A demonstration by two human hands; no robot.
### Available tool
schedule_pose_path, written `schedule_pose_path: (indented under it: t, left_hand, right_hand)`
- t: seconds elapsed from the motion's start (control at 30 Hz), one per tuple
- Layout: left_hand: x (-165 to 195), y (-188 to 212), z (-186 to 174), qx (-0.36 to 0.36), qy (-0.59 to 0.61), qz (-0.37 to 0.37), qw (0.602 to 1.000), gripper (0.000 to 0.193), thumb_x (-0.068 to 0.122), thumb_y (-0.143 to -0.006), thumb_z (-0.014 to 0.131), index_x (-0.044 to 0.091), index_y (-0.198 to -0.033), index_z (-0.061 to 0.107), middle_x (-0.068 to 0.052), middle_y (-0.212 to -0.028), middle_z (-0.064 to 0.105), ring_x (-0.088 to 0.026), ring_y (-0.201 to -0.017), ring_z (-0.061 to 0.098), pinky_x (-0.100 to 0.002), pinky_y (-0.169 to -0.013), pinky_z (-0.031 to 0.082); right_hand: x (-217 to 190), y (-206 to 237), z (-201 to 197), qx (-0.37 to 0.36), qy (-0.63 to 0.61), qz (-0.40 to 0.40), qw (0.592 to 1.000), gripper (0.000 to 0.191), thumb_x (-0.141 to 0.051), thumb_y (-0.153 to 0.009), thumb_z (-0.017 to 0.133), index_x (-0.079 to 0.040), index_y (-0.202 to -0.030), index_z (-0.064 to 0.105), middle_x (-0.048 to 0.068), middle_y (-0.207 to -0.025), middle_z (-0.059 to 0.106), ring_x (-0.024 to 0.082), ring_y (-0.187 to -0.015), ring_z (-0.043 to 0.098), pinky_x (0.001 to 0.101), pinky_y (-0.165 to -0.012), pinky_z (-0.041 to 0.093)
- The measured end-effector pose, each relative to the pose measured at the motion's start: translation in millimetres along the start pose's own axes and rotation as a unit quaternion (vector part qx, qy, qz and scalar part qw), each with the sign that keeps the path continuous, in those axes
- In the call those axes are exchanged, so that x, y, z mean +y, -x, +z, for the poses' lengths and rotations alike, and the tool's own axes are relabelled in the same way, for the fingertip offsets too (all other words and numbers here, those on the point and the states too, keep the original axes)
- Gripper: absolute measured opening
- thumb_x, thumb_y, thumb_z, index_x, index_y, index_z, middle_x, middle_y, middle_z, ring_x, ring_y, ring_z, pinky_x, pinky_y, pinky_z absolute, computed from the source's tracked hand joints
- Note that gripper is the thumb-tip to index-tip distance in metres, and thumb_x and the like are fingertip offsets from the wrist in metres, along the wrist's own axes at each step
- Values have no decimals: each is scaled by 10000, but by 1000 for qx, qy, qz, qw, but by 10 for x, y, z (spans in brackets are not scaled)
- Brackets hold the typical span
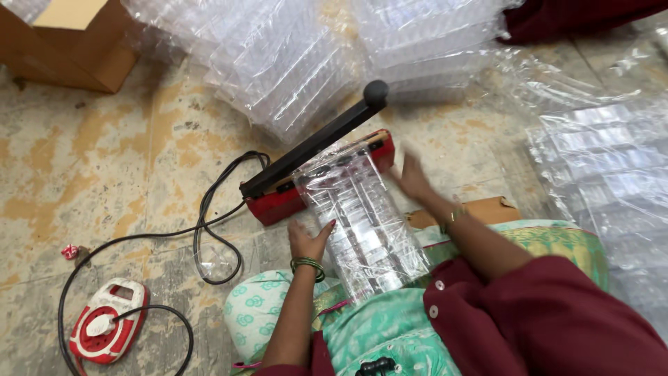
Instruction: The person sits on the floor and seals clear plastic bags containing plastic trays using a hand-held impulse heat sealer, pressing the sealer arm down on each bag opening. They place each sealed bag onto a growing pile of finished bags beside them and reach for the next bag.
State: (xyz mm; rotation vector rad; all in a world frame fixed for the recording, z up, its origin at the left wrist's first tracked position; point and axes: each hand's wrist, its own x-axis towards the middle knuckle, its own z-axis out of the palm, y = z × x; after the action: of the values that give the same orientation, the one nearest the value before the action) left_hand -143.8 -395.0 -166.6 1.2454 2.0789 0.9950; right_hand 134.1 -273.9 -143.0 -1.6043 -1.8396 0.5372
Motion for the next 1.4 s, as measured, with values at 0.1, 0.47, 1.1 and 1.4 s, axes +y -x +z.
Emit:
schedule_pose_path:
  t: [0.1, 0.47, 1.1, 1.4]
  left_hand:
    - [42, 15, 74, -118, 137, -129, 975, 924, 441, -598, 958, -65, -1260, 558, -113, -1009, 723, -232, -924, 701, -324, -808, 574]
    - [267, 290, 33, -292, 257, -84, 917, 467, 410, -799, 884, 18, -1022, 762, 0, -832, 637, -89, -663, 497, -263, -583, 398]
    - [87, 787, 810, -283, -24, 333, 899, 251, 264, -850, 773, 33, -918, 701, -158, -842, 692, -342, -801, 685, -443, -738, 521]
    - [289, 694, 762, -277, -78, 420, 861, 286, 335, -827, 773, 81, -734, 680, -161, -739, 662, -376, -822, 656, -496, -880, 479]
  right_hand:
    - [108, 779, 7, -220, -101, 204, 948, 944, -670, -843, 679, 75, -1392, 500, 271, -1385, 549, 363, -1293, 514, 467, -1091, 401]
    - [-22, 1417, -778, -257, -537, 413, 689, 446, -328, -869, 762, -13, -1170, 664, 124, -1027, 733, 228, -871, 726, 435, -784, 605]
    - [261, 582, -1973, 163, -645, 169, 727, 436, -286, -939, 739, -82, -1296, 593, 80, -1231, 654, 247, -1090, 693, 438, -925, 609]
    - [-452, -1593, -2245, 162, -675, 48, 719, 465, -305, -883, 808, -78, -1248, 630, 71, -1163, 714, 245, -998, 741, 370, -729, 567]
